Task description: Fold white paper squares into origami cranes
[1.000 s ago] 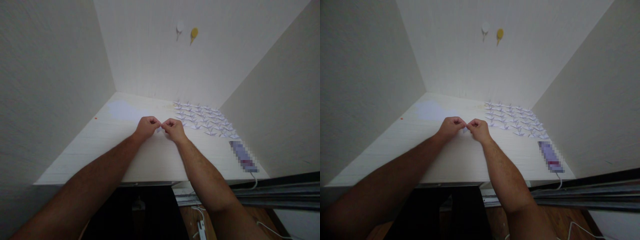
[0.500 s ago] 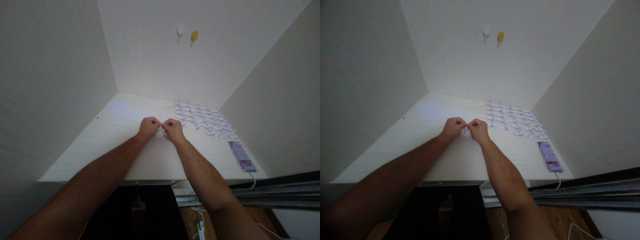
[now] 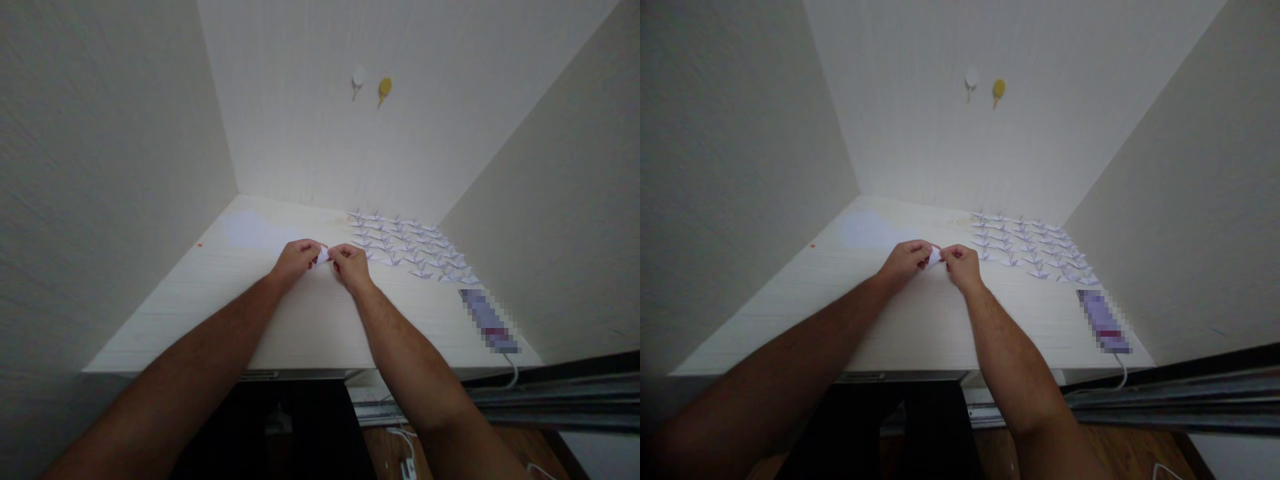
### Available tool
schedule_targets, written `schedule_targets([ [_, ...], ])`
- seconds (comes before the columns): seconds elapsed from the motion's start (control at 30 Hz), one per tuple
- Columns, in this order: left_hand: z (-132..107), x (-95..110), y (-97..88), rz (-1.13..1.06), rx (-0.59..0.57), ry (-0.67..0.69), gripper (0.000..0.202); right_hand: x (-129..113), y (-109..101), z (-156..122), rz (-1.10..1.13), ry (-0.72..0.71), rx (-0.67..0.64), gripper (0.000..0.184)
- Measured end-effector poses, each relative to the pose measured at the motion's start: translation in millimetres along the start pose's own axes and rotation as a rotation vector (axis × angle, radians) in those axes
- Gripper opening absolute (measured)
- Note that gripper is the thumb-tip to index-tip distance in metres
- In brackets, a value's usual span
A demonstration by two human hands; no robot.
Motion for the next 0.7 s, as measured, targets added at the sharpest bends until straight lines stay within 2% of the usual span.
schedule_targets([
  [0.13, -0.3, -1.3, -0.5, -0.17, -0.036, -0.052, 0.027, -1.2, -3.2, 1.3, -0.011, -0.013, -0.001, 0.024],
  [0.37, -7.3, 3.6, -0.6, -0.265, -0.132, -0.144, 0.033, -2.3, -5.1, 1.6, -0.087, -0.074, -0.031, 0.021],
  [0.5, -6.6, 1.1, 0.3, -0.292, -0.134, -0.147, 0.029, -2.7, -5.1, 0.3, -0.09, -0.103, -0.055, 0.022],
  [0.7, -6.0, 0.2, 1.5, -0.353, -0.064, -0.165, 0.027, -2.7, -5.6, -0.5, -0.071, -0.108, -0.061, 0.033],
])
Point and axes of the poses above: each hand's wrist, its own z-axis towards the middle knuckle, its own y-axis out of the palm, x = y × z, the point moved 1 cm from there along z, towards the middle knuckle, and after that the axes turned 12 degrees about z, right-handed, at the moved point
